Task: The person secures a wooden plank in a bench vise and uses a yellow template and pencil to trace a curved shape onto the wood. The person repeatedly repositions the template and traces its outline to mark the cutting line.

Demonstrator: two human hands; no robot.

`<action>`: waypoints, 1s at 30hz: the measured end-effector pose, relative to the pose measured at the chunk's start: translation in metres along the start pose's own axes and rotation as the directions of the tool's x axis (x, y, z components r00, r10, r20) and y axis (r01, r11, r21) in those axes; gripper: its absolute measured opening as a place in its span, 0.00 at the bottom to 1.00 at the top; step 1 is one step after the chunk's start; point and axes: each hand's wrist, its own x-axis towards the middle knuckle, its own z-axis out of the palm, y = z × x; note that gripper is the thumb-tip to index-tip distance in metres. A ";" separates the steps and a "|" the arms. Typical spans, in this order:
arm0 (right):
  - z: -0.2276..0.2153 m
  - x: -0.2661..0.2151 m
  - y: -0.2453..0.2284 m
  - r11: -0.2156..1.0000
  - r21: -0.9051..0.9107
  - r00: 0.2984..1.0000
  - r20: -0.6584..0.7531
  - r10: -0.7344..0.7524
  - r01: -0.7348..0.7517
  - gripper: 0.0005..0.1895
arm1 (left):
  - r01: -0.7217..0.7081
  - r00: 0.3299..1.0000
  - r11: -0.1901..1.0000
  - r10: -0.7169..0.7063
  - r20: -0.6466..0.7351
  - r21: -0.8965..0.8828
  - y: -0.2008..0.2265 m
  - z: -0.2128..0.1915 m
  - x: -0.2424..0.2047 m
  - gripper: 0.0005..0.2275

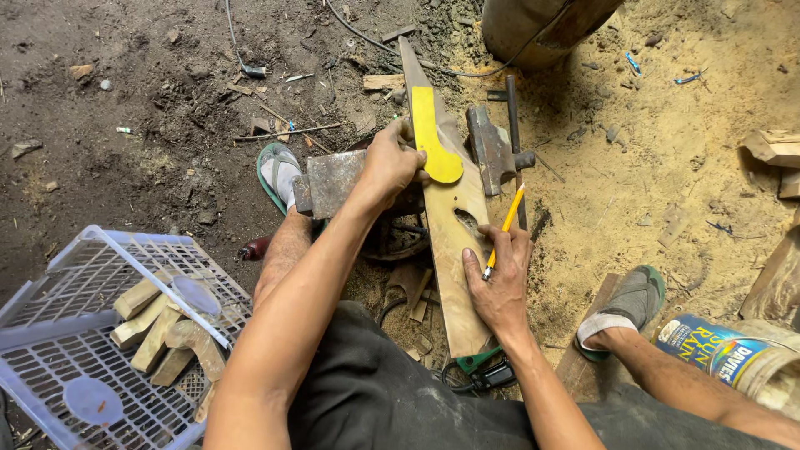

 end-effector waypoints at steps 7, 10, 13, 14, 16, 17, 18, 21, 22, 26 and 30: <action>-0.003 0.002 -0.004 0.999 -0.042 1.000 -0.012 -0.005 0.004 0.21 | -0.190 0.959 0.900 0.256 -0.123 0.391 -0.004 -0.003 -0.006 0.11; -0.002 0.004 -0.004 0.999 -0.041 1.000 -0.021 -0.007 0.006 0.21 | -0.051 0.992 0.972 0.075 -0.100 0.228 -0.003 -0.003 -0.006 0.10; -0.002 0.004 -0.005 0.999 -0.036 1.000 -0.023 -0.001 0.001 0.21 | -0.110 0.974 0.921 0.175 -0.145 0.373 -0.003 -0.001 -0.007 0.09; -0.002 0.004 -0.006 0.999 -0.034 1.000 -0.024 0.002 -0.003 0.21 | -0.095 0.981 0.932 0.148 -0.127 0.351 -0.003 0.000 -0.008 0.09; -0.004 0.004 -0.007 1.000 -0.019 1.000 -0.008 0.016 -0.016 0.21 | -0.066 0.991 0.950 0.098 -0.091 0.306 -0.003 0.001 -0.008 0.08; -0.004 0.004 -0.007 1.000 -0.012 1.000 -0.001 0.022 -0.022 0.21 | -0.065 0.991 0.940 0.101 -0.088 0.336 -0.003 0.000 -0.009 0.08; -0.004 0.004 -0.008 1.000 -0.018 1.000 -0.001 0.023 -0.023 0.21 | -0.064 0.991 0.928 0.102 -0.086 0.367 -0.002 0.000 -0.011 0.08; -0.003 0.005 -0.007 1.000 -0.021 1.000 -0.023 0.003 -0.004 0.21 | 0.017 0.998 0.950 0.005 -0.068 0.313 0.002 0.001 -0.017 0.10; -0.001 0.004 -0.005 1.000 -0.017 0.999 -0.039 -0.021 0.020 0.21 | 0.060 0.997 0.962 -0.046 -0.059 0.265 0.004 0.000 -0.020 0.10; -0.004 -0.001 0.013 0.917 0.062 0.918 0.067 0.391 -0.395 0.28 | 0.076 0.990 0.997 -0.076 -0.122 0.000 0.011 -0.023 -0.038 0.10; -0.029 -0.003 0.060 0.937 -0.154 0.948 -0.113 0.297 -0.312 0.25 | 0.032 0.992 0.984 -0.053 -0.115 -0.177 0.000 -0.069 -0.062 0.11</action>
